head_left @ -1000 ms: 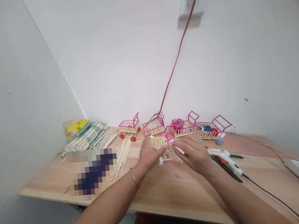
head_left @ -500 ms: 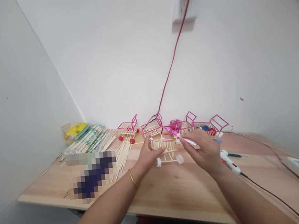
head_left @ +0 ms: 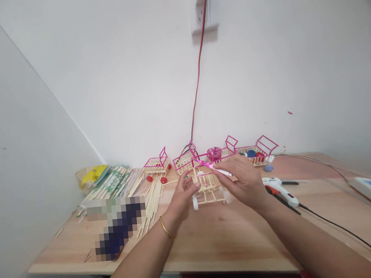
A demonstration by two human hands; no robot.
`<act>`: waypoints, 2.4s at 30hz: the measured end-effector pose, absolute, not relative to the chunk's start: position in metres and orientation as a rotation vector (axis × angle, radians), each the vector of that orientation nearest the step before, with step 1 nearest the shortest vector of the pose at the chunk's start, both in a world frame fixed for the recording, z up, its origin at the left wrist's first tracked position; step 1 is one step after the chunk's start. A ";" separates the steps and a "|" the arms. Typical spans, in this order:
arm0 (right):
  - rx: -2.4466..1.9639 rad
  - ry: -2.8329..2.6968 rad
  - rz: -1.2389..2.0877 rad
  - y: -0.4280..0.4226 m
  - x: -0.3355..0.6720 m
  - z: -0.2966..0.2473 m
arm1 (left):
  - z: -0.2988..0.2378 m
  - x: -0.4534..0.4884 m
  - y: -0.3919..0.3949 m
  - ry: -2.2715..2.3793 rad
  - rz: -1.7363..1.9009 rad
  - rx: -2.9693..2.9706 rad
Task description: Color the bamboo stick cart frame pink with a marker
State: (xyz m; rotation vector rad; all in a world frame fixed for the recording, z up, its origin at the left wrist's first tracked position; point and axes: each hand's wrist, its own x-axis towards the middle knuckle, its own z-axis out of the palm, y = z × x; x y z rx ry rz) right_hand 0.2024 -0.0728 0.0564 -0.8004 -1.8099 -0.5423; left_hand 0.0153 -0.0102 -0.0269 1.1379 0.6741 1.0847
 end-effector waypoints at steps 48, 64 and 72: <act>-0.750 -1.870 -0.647 -0.074 0.186 0.049 | -0.036 0.018 -0.005 0.723 1.144 1.139; -0.763 -1.931 -0.611 -0.084 0.190 0.052 | -0.036 0.017 -0.004 0.612 1.134 1.161; -0.745 -1.913 -0.596 -0.085 0.195 0.058 | -0.033 0.016 -0.007 0.604 1.141 1.147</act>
